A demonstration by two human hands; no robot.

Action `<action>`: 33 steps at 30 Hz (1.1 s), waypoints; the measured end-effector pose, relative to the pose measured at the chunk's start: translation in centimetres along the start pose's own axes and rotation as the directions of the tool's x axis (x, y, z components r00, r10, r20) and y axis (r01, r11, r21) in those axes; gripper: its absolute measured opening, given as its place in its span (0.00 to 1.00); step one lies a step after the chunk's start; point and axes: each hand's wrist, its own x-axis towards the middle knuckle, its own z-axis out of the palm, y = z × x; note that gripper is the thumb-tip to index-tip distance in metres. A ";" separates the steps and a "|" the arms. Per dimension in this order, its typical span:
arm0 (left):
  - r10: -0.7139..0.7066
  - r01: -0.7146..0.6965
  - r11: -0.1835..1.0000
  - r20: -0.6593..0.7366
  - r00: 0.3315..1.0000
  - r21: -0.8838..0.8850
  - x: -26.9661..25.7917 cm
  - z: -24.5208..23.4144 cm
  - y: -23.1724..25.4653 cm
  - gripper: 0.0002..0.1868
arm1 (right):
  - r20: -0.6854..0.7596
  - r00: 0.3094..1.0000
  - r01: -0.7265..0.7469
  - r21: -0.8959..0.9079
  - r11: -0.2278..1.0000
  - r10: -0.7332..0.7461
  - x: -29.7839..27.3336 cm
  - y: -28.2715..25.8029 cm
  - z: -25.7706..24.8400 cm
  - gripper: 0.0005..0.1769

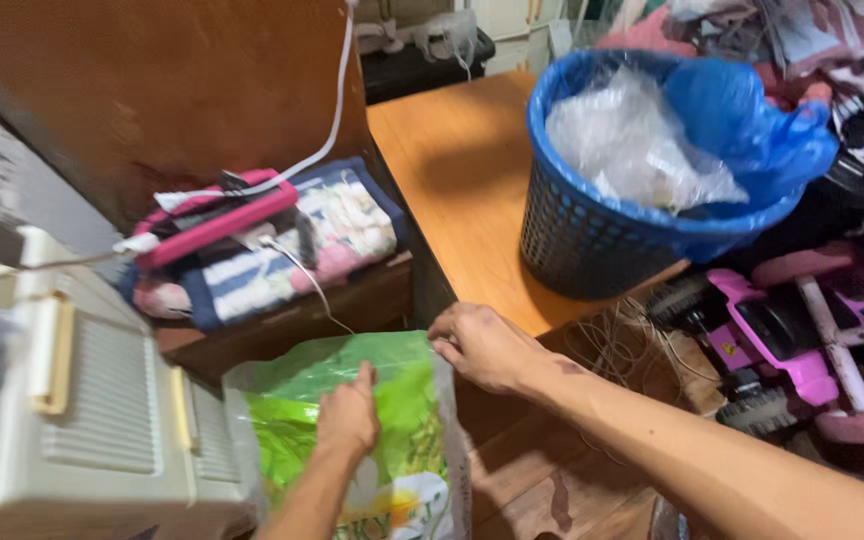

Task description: The person opens a green plastic bag and transfers bubble wrap and small items into a blue trash bin. They then reach into the blue bin to rearrange the contents.

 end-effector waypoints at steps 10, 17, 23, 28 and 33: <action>0.150 -0.155 0.988 -0.160 0.976 -0.023 -9.9 -6.8 2.3 0.17 | -0.031 0.995 -0.095 0.095 0.991 0.098 -1.2 -4.3 -5.7 0.17; 0.299 -0.324 0.945 -0.280 0.912 -0.047 -14.5 -13.0 5.4 0.12 | -0.037 0.998 -0.043 0.014 0.999 0.044 -2.2 -5.1 -7.1 0.15; 0.306 -0.366 0.927 -0.408 0.860 -0.077 -16.1 -18.1 8.4 0.17 | -0.072 0.996 -0.070 -0.155 0.985 0.060 -2.4 -5.6 -9.1 0.16; 0.143 -0.219 0.970 -0.483 0.864 -0.105 -16.9 -20.6 9.2 0.18 | -0.073 0.989 -0.139 -0.219 0.966 0.126 -2.3 -4.9 -10.9 0.18; 0.079 -0.109 0.994 -0.696 0.714 0.002 -17.9 -22.2 10.0 0.14 | -0.010 0.966 -0.256 -0.152 0.955 0.257 -2.7 -3.1 -11.9 0.28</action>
